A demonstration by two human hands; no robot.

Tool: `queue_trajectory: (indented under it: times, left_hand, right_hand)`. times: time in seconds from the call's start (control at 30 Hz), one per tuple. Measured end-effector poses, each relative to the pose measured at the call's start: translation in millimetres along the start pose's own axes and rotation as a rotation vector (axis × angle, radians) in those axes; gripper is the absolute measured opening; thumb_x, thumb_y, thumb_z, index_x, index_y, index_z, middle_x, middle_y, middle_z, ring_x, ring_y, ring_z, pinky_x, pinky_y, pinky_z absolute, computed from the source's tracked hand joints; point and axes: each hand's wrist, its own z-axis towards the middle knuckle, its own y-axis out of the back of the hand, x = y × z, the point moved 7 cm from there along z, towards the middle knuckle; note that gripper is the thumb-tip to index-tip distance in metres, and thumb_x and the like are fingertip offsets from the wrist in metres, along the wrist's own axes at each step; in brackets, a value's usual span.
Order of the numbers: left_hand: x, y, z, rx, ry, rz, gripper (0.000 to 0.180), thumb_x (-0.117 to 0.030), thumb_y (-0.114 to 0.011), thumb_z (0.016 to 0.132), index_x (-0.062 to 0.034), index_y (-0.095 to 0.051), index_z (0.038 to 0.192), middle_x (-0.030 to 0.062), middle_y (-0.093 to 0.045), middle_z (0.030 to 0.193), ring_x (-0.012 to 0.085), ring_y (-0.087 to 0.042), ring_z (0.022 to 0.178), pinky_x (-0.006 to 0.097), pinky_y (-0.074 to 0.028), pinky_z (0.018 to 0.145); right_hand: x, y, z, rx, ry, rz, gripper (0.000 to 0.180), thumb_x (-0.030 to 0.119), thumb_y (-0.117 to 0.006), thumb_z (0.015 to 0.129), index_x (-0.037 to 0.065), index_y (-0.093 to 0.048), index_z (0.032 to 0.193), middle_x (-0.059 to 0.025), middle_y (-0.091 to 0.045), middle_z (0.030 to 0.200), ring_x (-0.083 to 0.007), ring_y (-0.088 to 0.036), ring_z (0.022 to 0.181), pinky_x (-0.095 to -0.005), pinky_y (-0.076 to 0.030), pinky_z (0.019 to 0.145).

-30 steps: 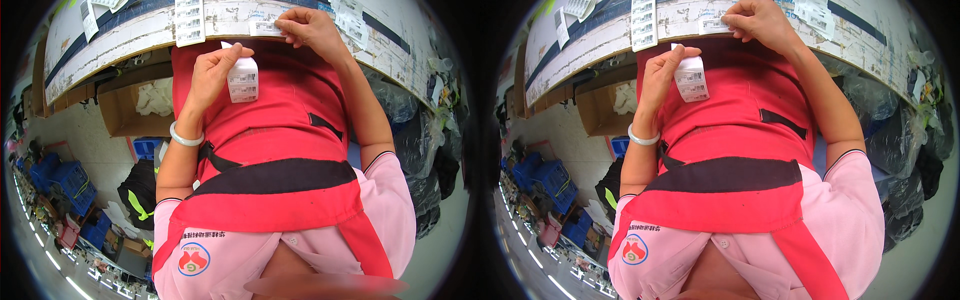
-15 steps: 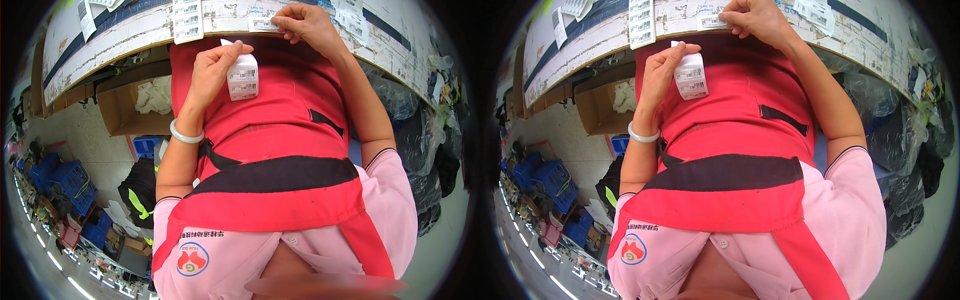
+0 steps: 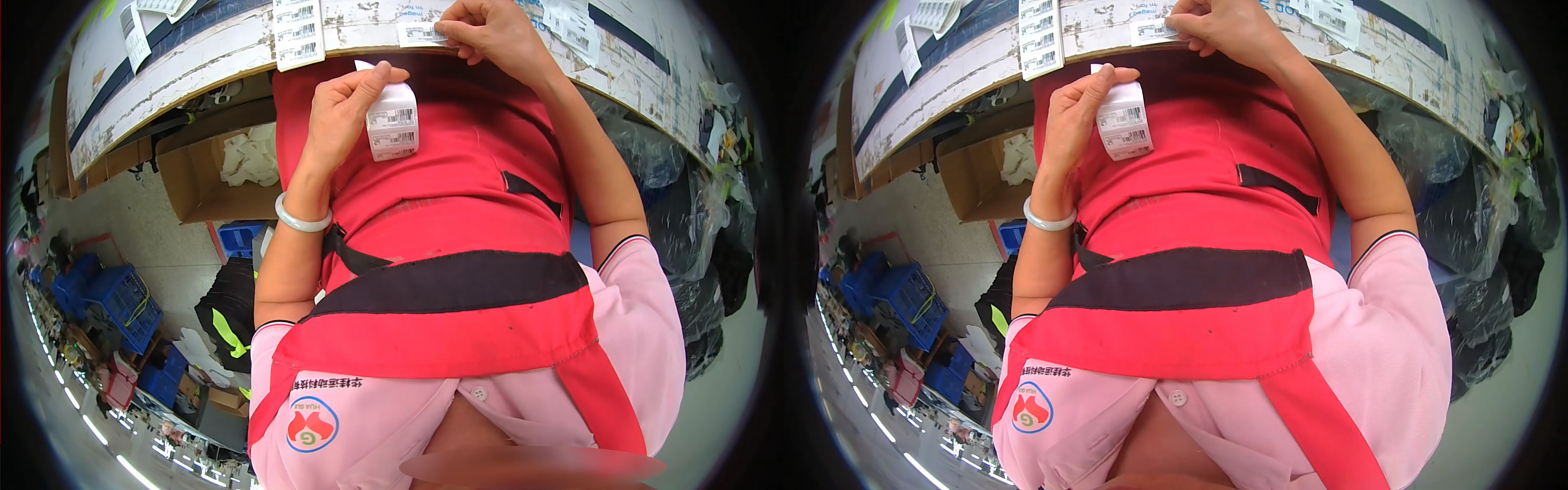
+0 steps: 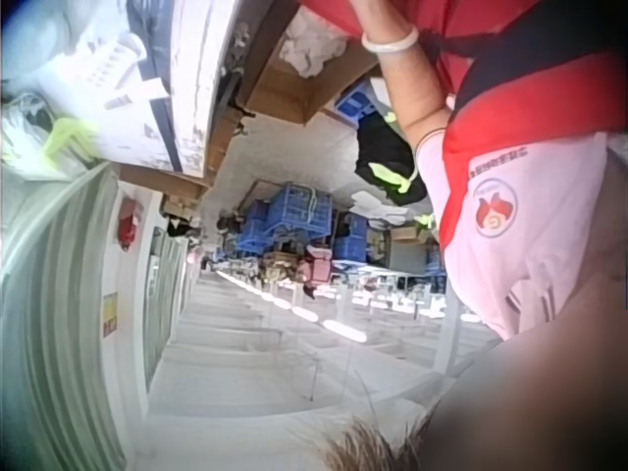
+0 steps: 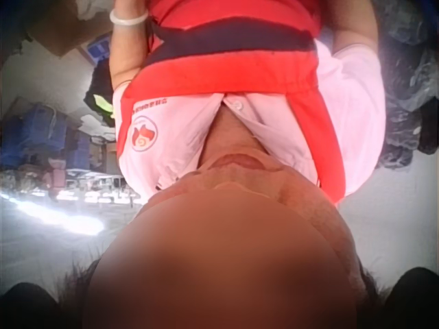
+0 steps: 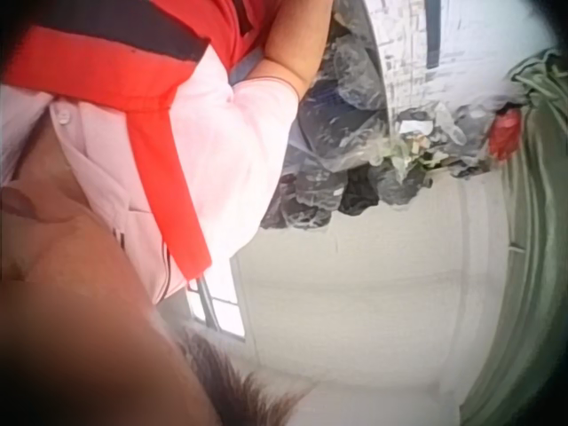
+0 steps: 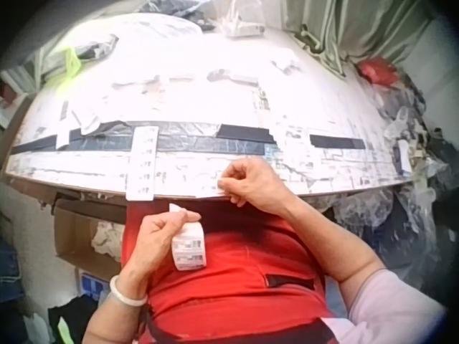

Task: Inspecting and peeling small adhesive labels from a larger sheet at a factory workbench.

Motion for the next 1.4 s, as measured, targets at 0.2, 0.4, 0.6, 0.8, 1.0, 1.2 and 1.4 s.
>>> queue_trajectory:
  times: [0.2,0.4,0.6,0.8,1.0,1.2,1.4]
  left_hand:
    - [1.0,0.1,0.0,-0.01,0.02,-0.025,0.04,-0.036,-0.058,0.098,0.001,-0.072,0.104,0.0046,-0.069,0.086,0.0073,-0.06,0.076,0.021,-0.047,0.069]
    - [-1.7,-2.9,-3.9,0.002,0.003,-0.109,0.031,-0.024,-0.059,0.097,0.0013,-0.069,0.112,0.0047,-0.069,0.096,0.0072,-0.06,0.086,0.02,-0.046,0.074]
    - [-3.2,8.3,-17.1,-0.064,-0.018,-0.093,0.024,-0.005,-0.066,0.09,0.0023,-0.068,0.113,0.0052,-0.069,0.105,0.0082,-0.062,0.09,0.021,-0.048,0.08]
    - [-7.3,3.8,-11.5,0.042,0.03,-0.299,0.027,-0.014,-0.058,0.097,0.0004,-0.065,0.119,0.004,-0.069,0.094,0.0048,-0.058,0.07,0.018,-0.047,0.062]
    - [-12.5,-1.0,-17.4,-0.046,-0.081,-0.137,0.028,-0.01,-0.062,0.094,0.0004,-0.065,0.12,0.0016,-0.067,0.087,0.004,-0.055,0.065,0.019,-0.044,0.057]
    - [-19.5,-3.5,-15.3,-0.054,-0.115,-0.078,0.027,-0.01,-0.062,0.094,0.0007,-0.066,0.118,0.0029,-0.068,0.09,0.0046,-0.057,0.068,0.019,-0.046,0.059]
    - [-15.0,-1.7,-22.4,0.044,-0.045,0.03,0.024,-0.006,-0.07,0.087,0.0036,-0.069,0.109,0.007,-0.071,0.095,0.009,-0.064,0.082,0.023,-0.053,0.073]
  right_hand:
    - [11.0,-2.6,-6.3,-0.055,0.013,-0.161,0.016,0.013,-0.062,0.091,-0.002,-0.066,0.089,-0.0045,-0.063,0.07,-0.0092,-0.059,0.058,-0.0219,-0.05,0.053]
    - [-2.4,15.0,-21.0,-0.09,0.03,0.123,0.015,0.014,-0.062,0.092,-0.001,-0.066,0.093,-0.0035,-0.064,0.073,-0.0084,-0.06,0.064,-0.0208,-0.05,0.055]
    - [-40.0,116.7,-49.5,-0.389,0.271,0.009,0.023,0.024,-0.065,0.094,0.003,-0.069,0.099,0.0006,-0.064,0.078,-0.0059,-0.058,0.067,-0.0203,-0.048,0.061]
    - [-86.3,173.9,-61.3,-0.599,0.031,-0.418,0.029,0.029,-0.076,0.083,0.004,-0.067,0.097,0.002,-0.062,0.075,-0.0066,-0.057,0.067,-0.0212,-0.045,0.061]
    - [-37.2,93.9,-62.6,-0.512,0.141,-0.38,0.027,0.025,-0.07,0.088,0.007,-0.065,0.109,0.0006,-0.063,0.085,-0.0066,-0.057,0.078,-0.0247,-0.048,0.068]
    - [-2.9,-53.2,-65.9,0.219,0.155,0.196,0.021,0.019,-0.067,0.091,-0.002,-0.067,0.093,-0.0031,-0.063,0.076,-0.0076,-0.056,0.065,-0.0243,-0.046,0.059]
    - [-9.3,-63.7,-60.9,0.216,0.023,0.321,0.019,0.017,-0.068,0.091,-0.002,-0.067,0.094,-0.0025,-0.063,0.078,-0.0061,-0.057,0.067,-0.0208,-0.047,0.06]
